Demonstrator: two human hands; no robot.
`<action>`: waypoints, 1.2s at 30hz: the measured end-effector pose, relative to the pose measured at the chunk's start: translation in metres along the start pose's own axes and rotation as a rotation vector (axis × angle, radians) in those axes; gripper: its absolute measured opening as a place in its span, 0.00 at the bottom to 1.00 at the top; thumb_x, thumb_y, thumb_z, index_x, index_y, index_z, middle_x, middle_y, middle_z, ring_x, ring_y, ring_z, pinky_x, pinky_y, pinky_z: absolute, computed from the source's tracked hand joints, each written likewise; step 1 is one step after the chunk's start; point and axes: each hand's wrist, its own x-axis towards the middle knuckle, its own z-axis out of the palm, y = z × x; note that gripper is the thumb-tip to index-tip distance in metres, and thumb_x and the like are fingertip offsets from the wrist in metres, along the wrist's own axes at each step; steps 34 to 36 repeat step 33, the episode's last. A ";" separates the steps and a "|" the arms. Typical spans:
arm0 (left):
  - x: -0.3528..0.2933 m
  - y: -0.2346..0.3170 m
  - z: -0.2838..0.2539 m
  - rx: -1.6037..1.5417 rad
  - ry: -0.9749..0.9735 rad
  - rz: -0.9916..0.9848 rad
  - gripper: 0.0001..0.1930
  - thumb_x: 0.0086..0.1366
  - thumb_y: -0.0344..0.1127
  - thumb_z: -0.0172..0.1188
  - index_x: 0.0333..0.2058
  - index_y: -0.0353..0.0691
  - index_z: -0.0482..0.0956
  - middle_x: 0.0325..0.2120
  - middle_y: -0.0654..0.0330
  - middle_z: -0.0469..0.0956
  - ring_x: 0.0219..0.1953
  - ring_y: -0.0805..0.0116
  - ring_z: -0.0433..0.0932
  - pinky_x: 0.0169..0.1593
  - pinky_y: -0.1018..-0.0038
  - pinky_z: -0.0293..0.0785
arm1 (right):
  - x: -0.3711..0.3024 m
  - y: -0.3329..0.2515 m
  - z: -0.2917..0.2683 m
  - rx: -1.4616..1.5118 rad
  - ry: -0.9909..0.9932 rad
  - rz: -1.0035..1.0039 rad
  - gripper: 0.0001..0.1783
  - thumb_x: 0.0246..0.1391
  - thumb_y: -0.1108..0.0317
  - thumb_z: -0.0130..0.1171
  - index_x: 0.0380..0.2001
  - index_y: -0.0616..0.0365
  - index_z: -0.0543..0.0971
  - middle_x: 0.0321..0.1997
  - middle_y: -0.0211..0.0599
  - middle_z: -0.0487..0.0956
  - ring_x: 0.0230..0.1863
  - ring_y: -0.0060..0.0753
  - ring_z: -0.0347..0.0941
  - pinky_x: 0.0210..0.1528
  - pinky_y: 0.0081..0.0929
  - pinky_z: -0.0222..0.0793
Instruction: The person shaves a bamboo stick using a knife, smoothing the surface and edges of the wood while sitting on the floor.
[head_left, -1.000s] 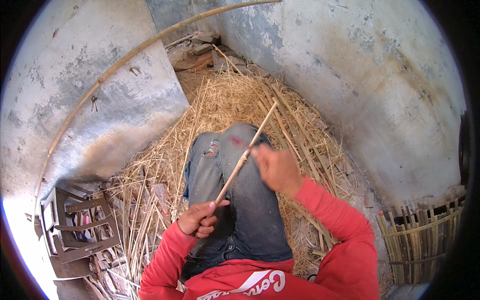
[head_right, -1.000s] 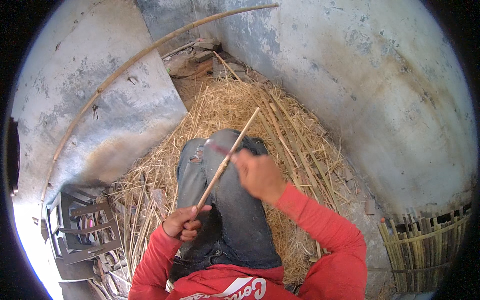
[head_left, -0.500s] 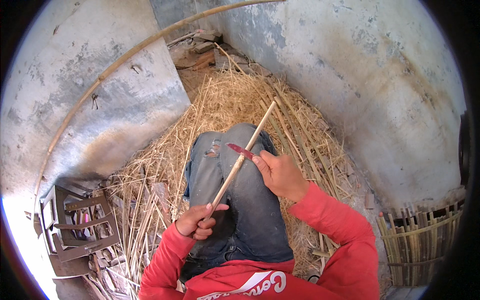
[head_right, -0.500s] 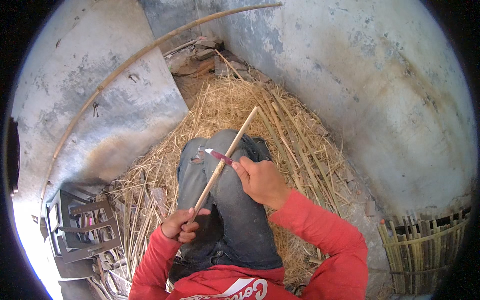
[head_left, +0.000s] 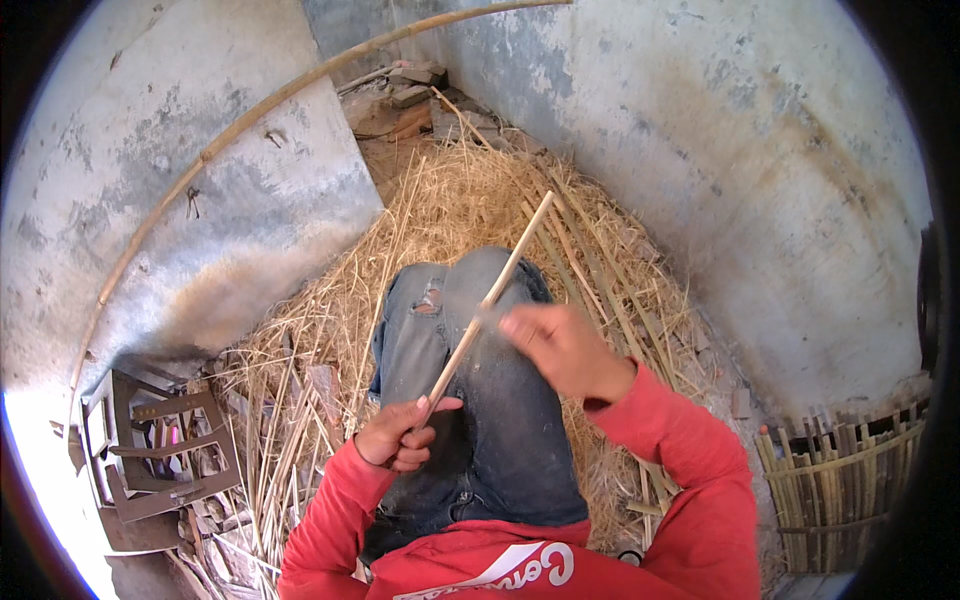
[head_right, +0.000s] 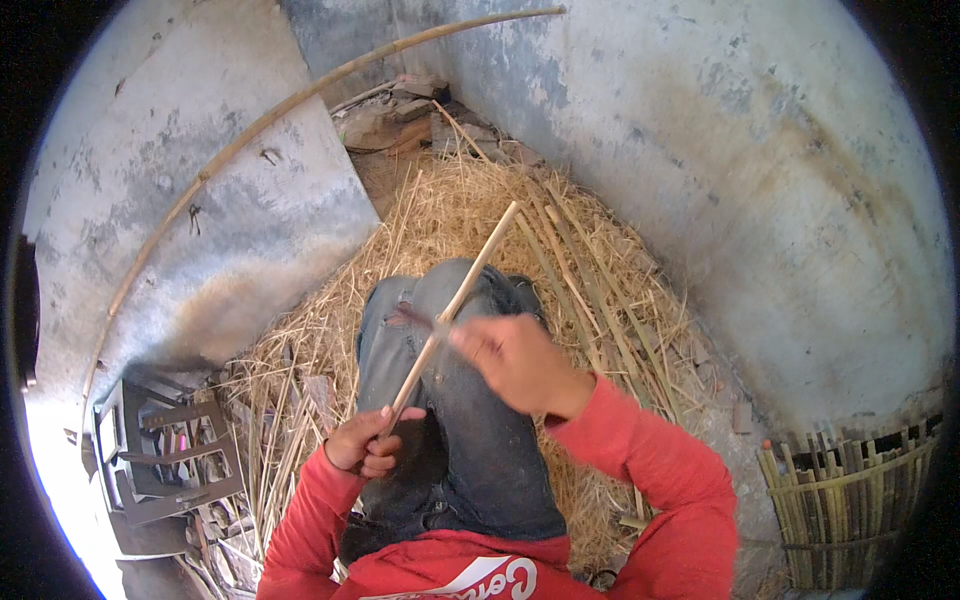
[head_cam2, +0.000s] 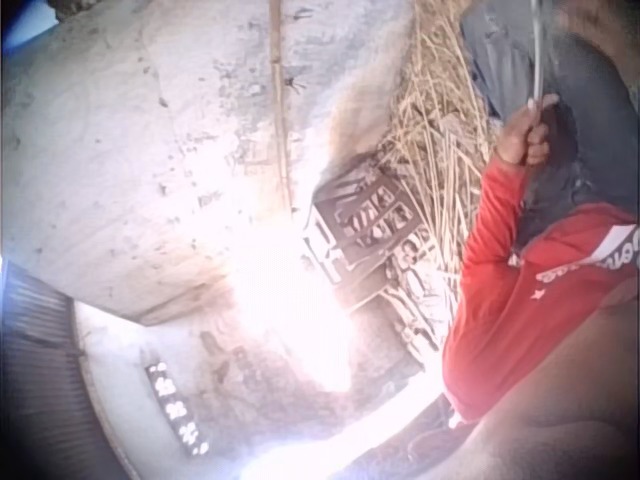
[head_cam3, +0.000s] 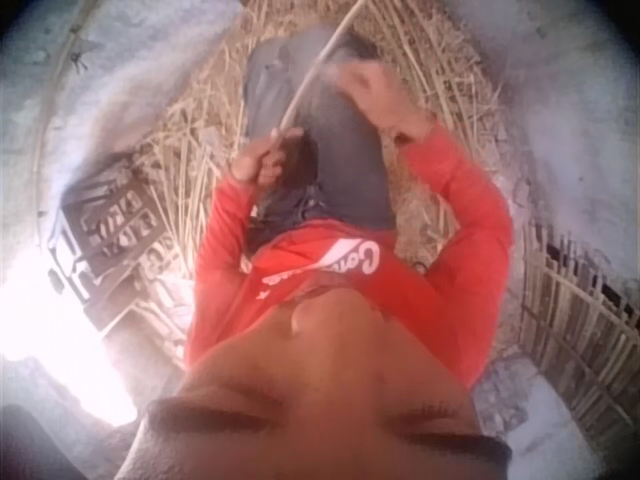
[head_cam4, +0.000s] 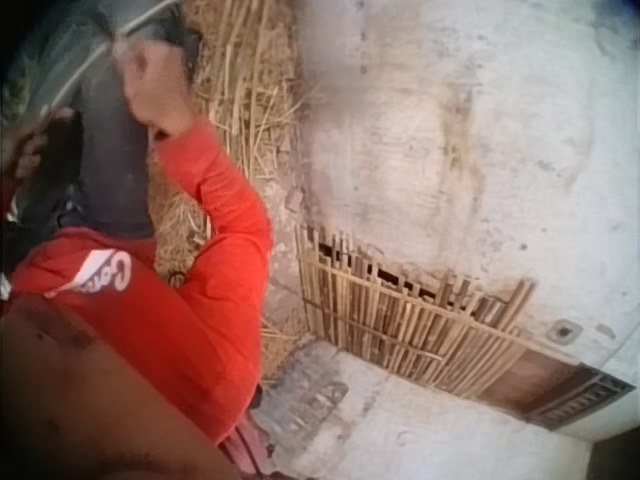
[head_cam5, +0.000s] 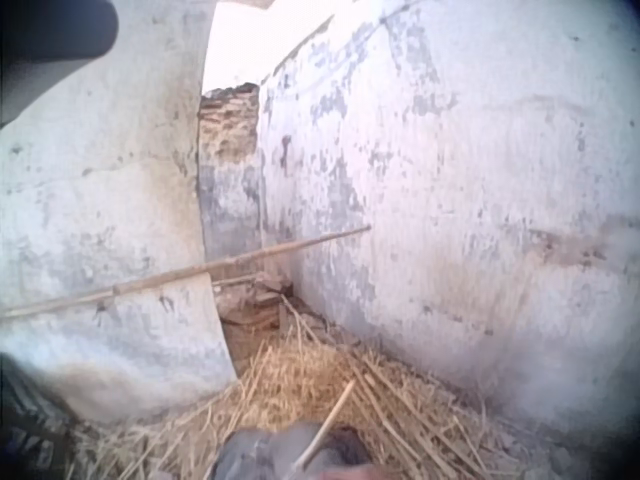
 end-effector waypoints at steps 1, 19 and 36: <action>0.001 0.002 0.003 0.029 0.001 0.015 0.27 0.78 0.54 0.45 0.65 0.43 0.68 0.16 0.74 0.50 0.14 0.82 0.46 0.17 0.80 0.42 | 0.006 -0.001 -0.008 0.027 0.126 0.027 0.20 0.68 0.56 0.54 0.28 0.62 0.79 0.17 0.46 0.71 0.18 0.41 0.63 0.25 0.38 0.60; 0.013 -0.008 0.023 0.475 0.250 0.351 0.23 0.78 0.47 0.48 0.60 0.36 0.75 0.14 0.73 0.58 0.12 0.83 0.54 0.17 0.79 0.48 | 0.027 0.012 0.001 -0.038 0.178 -0.047 0.14 0.58 0.62 0.67 0.32 0.65 0.82 0.22 0.46 0.78 0.21 0.40 0.72 0.28 0.35 0.67; 0.013 0.004 0.007 0.054 -0.039 0.046 0.27 0.78 0.53 0.44 0.65 0.39 0.68 0.16 0.73 0.49 0.14 0.82 0.47 0.18 0.79 0.42 | 0.023 0.040 -0.028 0.170 0.379 0.066 0.14 0.62 0.62 0.65 0.44 0.60 0.81 0.33 0.29 0.81 0.33 0.17 0.72 0.38 0.22 0.68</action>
